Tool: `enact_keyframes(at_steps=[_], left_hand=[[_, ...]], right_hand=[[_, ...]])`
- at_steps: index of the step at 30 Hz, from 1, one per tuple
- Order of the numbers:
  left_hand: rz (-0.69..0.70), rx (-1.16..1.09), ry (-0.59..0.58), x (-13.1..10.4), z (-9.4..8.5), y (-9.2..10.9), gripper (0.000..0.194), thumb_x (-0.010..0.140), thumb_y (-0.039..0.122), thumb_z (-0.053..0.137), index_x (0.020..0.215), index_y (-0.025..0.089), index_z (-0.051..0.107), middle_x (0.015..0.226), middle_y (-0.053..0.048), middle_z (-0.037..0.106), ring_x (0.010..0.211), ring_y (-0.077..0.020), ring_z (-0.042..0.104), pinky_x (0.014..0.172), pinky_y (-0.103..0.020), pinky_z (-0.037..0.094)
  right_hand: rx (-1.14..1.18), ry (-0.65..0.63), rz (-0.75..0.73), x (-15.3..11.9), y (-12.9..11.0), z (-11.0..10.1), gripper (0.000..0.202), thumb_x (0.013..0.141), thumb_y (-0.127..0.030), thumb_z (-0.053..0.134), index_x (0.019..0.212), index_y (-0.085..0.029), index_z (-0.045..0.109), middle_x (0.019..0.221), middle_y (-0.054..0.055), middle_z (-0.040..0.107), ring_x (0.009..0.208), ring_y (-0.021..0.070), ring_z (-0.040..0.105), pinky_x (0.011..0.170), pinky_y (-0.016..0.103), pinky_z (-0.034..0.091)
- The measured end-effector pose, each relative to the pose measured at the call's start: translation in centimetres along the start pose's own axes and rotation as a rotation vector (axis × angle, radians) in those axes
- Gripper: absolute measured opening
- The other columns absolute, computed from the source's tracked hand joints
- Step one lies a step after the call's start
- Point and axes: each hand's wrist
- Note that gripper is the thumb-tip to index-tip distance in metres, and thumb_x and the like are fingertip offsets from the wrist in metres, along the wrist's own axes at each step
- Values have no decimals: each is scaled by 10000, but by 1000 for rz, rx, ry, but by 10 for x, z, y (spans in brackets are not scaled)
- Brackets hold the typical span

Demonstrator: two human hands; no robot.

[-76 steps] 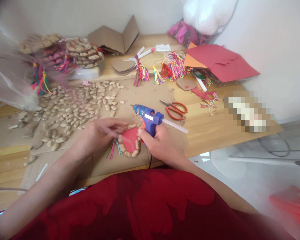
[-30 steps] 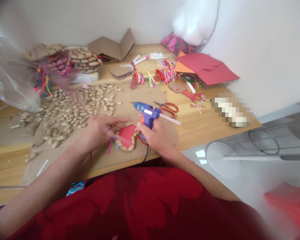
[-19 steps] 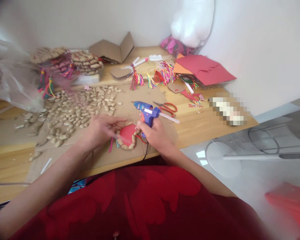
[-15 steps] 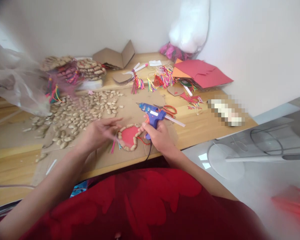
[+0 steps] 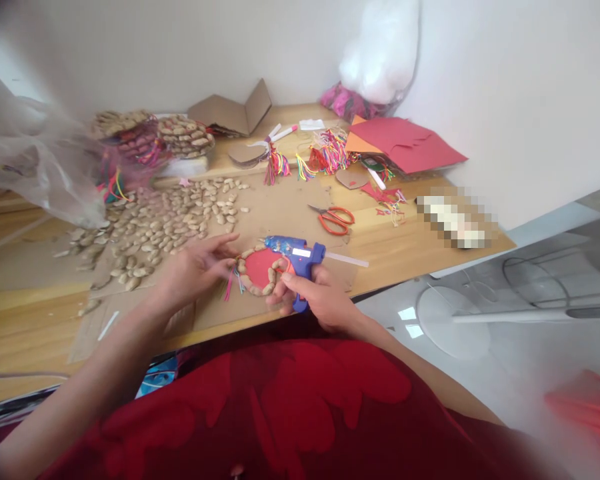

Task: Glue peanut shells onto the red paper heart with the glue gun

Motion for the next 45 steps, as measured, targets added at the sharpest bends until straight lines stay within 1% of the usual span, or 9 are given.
enact_keyframes(at_steps=[4,10,14,21,26,30,35,40,45], left_hand=[[-18,12,-44,-5,-3,2,592,844,307,672,1425,218,602,1035,-39,798,924,-217,752,940,-378,564],[-81,-13,28,-14,11,7,604,849,248,649,1446,236,563,894,6,781,777,-180,730,809,-322,555],[-32,-49,135,-21,19,16,520,917,252,597,1435,225,559,866,2,771,830,-176,721,862,-325,533],[48,313,207,-29,22,16,433,884,245,693,1311,217,635,976,-47,783,1004,-278,688,941,-434,487],[70,225,164,-30,33,22,383,907,166,639,1287,208,641,866,-15,781,915,-239,705,934,-423,506],[188,-24,127,-34,43,25,333,946,177,608,1276,206,651,1059,-50,783,964,-183,733,914,-339,563],[363,-36,114,-45,39,28,213,985,172,592,1155,206,716,1135,-68,780,1042,-186,729,965,-342,554],[311,-208,-47,-61,37,41,305,988,193,615,1288,212,667,1116,-60,766,996,-147,732,902,-267,586],[229,-408,-241,-68,34,62,392,967,240,656,1355,187,639,1263,-111,727,1116,-191,718,990,-317,587]], right_hand=[[100,-51,157,-2,-2,4,377,790,-418,839,1076,-233,680,821,22,740,823,224,768,723,334,608],[136,111,-28,10,-18,1,329,748,-382,868,965,-227,676,797,14,739,893,234,763,828,361,597],[199,153,-84,14,-20,1,329,744,-364,864,965,-238,655,795,0,748,918,214,756,923,377,574],[219,135,-9,12,-12,7,361,674,-371,902,905,-218,670,776,12,748,914,241,758,915,402,577],[230,120,-74,25,-10,6,319,703,-368,881,908,-226,681,782,14,753,789,185,723,874,380,586],[247,150,-185,36,-12,1,277,732,-340,857,885,-214,663,763,10,743,787,175,719,863,361,589],[263,144,-145,31,-22,-9,354,738,-360,863,963,-226,625,800,-15,713,900,242,764,783,371,613],[265,115,-164,14,-38,-12,310,798,-368,812,998,-231,618,712,-39,635,595,137,637,515,237,489],[174,9,-210,-10,-54,2,190,887,-319,720,1064,-269,671,786,-5,640,651,131,590,575,240,487]])
Point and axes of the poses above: each hand's wrist, its own x-axis towards the middle knuckle, its own z-axis out of the palm, y = z × x
